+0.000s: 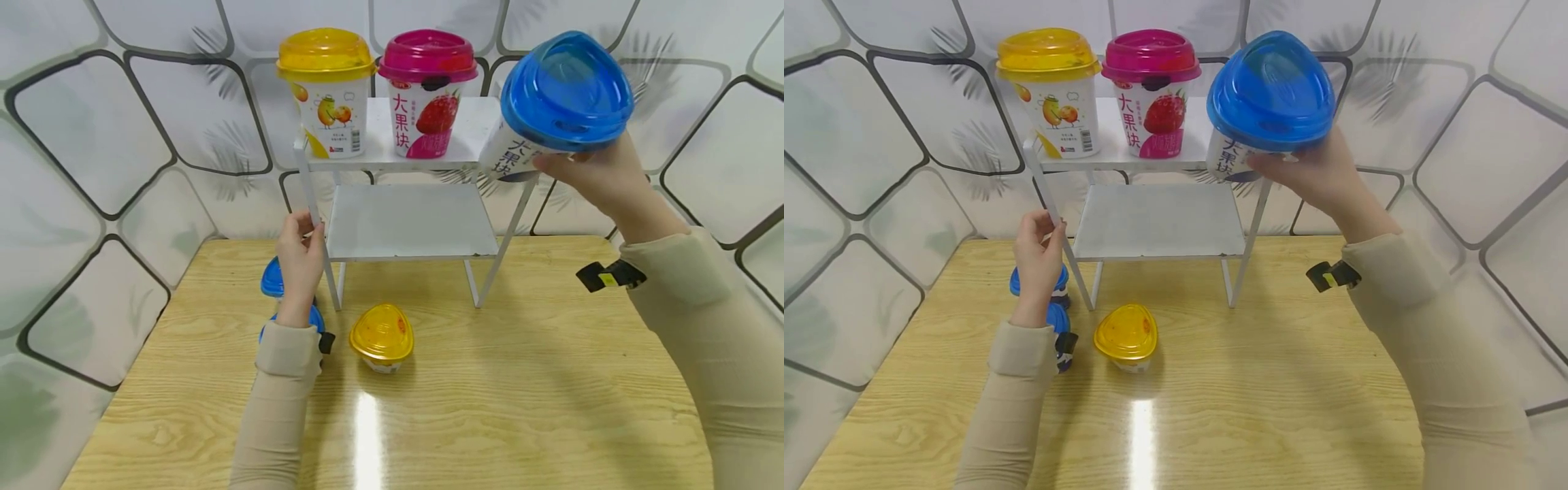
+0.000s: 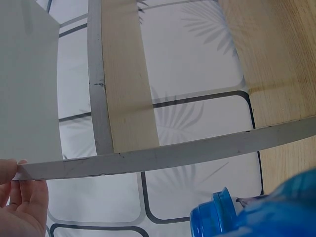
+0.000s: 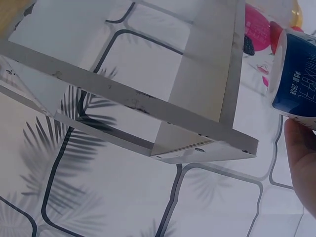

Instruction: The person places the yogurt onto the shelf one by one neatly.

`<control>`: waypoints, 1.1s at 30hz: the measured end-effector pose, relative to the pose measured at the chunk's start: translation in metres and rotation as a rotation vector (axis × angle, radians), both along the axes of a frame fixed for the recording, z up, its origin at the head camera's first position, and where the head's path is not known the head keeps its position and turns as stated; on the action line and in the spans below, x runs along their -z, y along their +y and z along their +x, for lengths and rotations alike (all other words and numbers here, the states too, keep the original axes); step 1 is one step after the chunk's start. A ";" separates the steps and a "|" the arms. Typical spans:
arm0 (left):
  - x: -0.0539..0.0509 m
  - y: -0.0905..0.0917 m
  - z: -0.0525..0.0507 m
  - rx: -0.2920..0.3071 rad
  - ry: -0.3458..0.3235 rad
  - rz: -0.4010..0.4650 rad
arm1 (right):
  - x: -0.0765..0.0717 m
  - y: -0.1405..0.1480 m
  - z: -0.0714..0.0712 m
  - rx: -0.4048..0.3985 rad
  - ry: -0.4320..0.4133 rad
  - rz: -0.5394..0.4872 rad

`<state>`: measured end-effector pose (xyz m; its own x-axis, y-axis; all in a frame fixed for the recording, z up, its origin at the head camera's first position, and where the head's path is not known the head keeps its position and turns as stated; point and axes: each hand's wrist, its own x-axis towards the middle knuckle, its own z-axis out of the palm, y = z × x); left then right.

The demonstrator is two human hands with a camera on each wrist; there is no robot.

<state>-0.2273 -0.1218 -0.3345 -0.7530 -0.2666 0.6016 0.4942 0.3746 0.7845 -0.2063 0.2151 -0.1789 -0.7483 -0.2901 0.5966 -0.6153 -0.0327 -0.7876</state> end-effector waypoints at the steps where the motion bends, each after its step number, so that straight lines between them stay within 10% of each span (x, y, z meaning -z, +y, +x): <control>1: 0.000 0.000 0.000 -0.001 0.003 -0.003 | -0.001 0.000 -0.001 0.022 -0.001 0.016; 33: 0.000 0.000 0.000 -0.016 -0.005 -0.015 | -0.011 0.000 -0.036 0.134 0.032 0.319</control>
